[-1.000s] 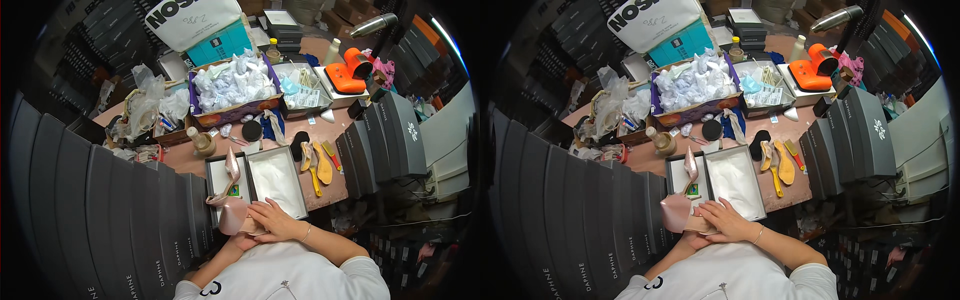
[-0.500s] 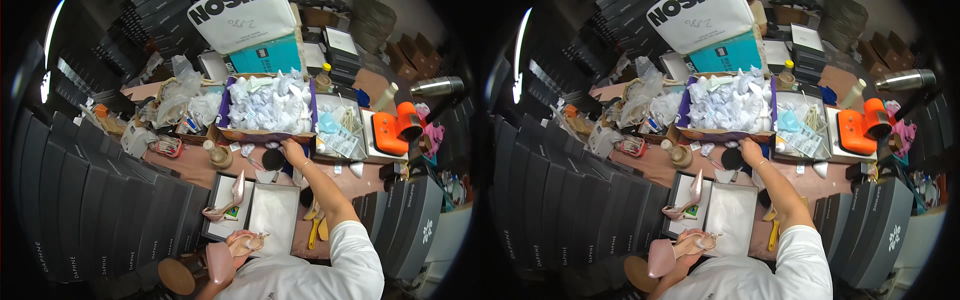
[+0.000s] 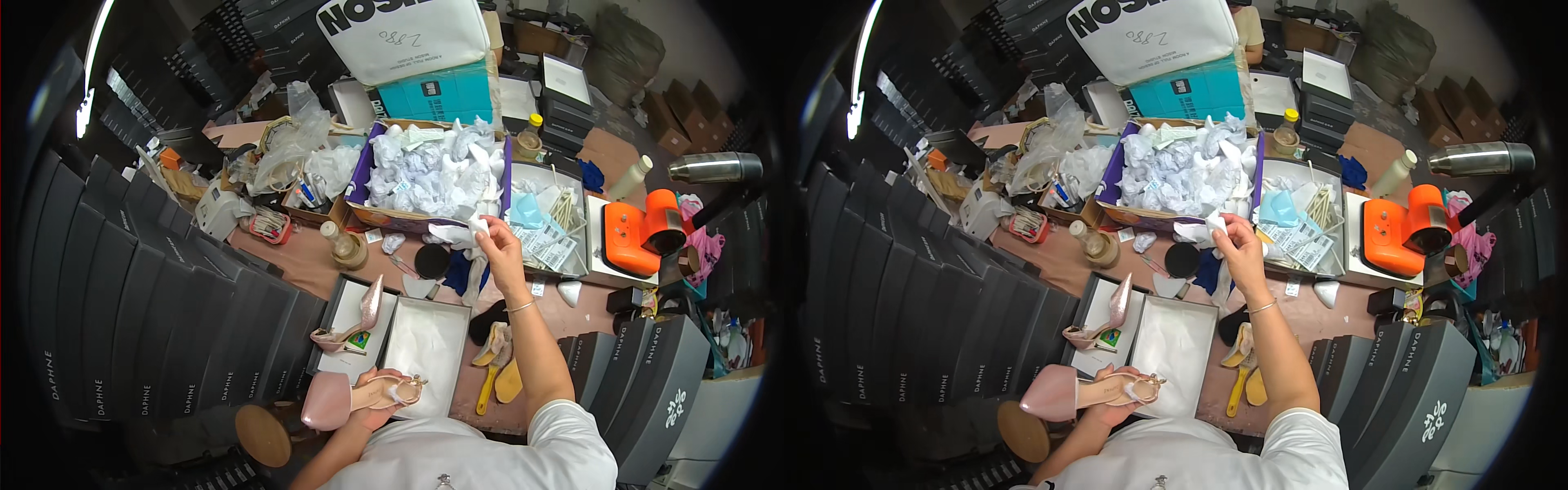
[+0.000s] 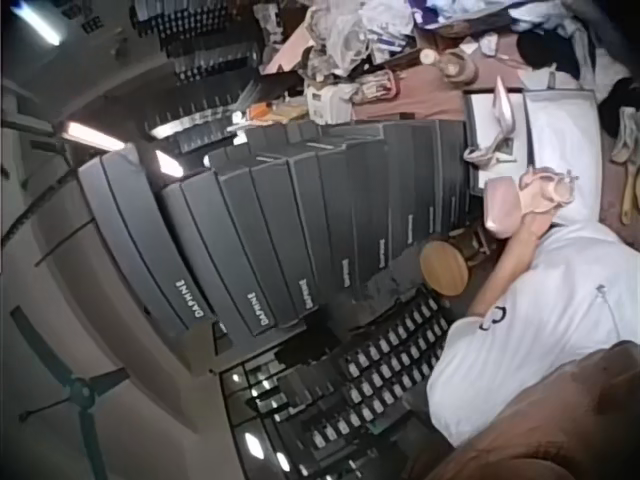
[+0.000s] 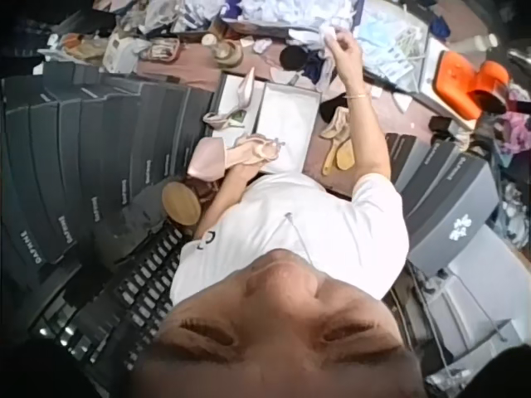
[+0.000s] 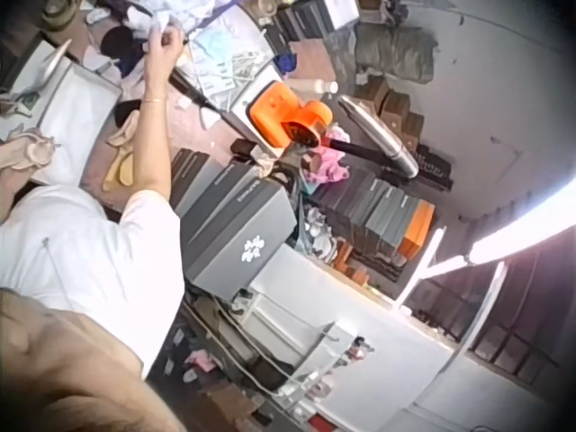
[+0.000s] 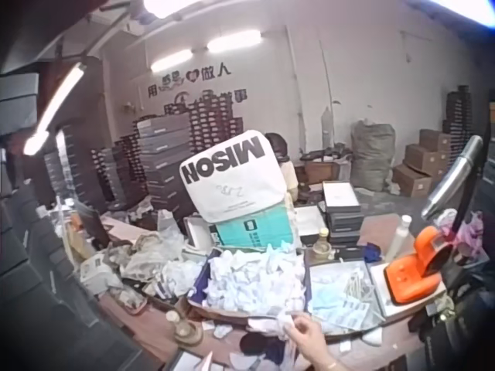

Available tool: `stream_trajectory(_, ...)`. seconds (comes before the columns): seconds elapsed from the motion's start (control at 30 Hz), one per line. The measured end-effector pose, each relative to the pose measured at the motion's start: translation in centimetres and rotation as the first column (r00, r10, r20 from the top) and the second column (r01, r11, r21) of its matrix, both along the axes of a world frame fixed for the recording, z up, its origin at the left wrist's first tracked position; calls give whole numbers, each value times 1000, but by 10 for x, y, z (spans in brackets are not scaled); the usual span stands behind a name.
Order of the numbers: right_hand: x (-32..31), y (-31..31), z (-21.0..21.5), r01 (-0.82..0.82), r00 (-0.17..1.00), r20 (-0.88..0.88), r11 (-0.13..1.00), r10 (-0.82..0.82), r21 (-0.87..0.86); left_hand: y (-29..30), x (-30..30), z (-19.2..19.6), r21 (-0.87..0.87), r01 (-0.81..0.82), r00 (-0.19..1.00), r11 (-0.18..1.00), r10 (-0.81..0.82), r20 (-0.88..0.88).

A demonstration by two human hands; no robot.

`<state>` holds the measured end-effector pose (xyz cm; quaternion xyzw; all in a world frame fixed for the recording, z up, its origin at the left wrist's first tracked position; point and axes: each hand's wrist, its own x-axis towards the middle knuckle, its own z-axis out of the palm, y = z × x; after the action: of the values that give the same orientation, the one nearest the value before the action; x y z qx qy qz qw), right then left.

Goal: Packing high-heeled shoes into boxes with protective tissue paper and cleaning them with a brush.

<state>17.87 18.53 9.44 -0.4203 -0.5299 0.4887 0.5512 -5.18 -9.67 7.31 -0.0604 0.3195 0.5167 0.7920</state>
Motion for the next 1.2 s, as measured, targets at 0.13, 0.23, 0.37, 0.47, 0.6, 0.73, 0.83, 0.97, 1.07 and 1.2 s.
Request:
stream_trajectory(0.13, 6, -42, 39, -187, 978, -76, 979, 193, 79, 22, 6, 23, -53, -4, 999, 999, 6, 45)
stream_trajectory(0.23, 10, -85, 38, -240, 960, -136, 970, 244, 45, 33, 5, 35, -24, -3, 999, 1000, 4, 53)
stream_trajectory(0.37, -6, -134, 16, -353, 880, -416, 901, 229, -251, 27, -9, 44, -11, -32, 999, 999, 32, -22)
stream_trajectory(0.47, -23, -166, 5, -389, 895, -379, 824, 233, -411, 11, -21, 40, -54, -85, 989, 995, 78, -127)
stream_trajectory(0.6, -43, -184, 7, -449, 894, -208, 786, 398, -426, 2, -28, 33, -6, -89, 891, 996, 77, -447)
stream_trajectory(0.73, -78, -179, 46, -667, 688, 281, 736, 669, -119, 14, -33, 58, 24, -72, 900, 997, 75, -429)
stream_trajectory(0.83, -99, -173, 55, -775, 535, 497, 632, 683, -35, 24, -38, 73, 64, 29, 843, 998, 10, -538)
stream_trajectory(0.97, -94, -178, 43, -877, 354, 539, 472, 765, -93, 30, -47, 66, 118, -105, 846, 987, 151, -511)
stream_trajectory(1.07, -78, -174, 20, -912, 197, 397, 316, 896, -262, 19, -58, 31, 125, -162, 914, 979, 197, -354)
stream_trajectory(1.2, -72, -168, 4, -807, 373, 230, 437, 899, -397, 13, -49, 11, 35, -150, 960, 988, 154, -233)
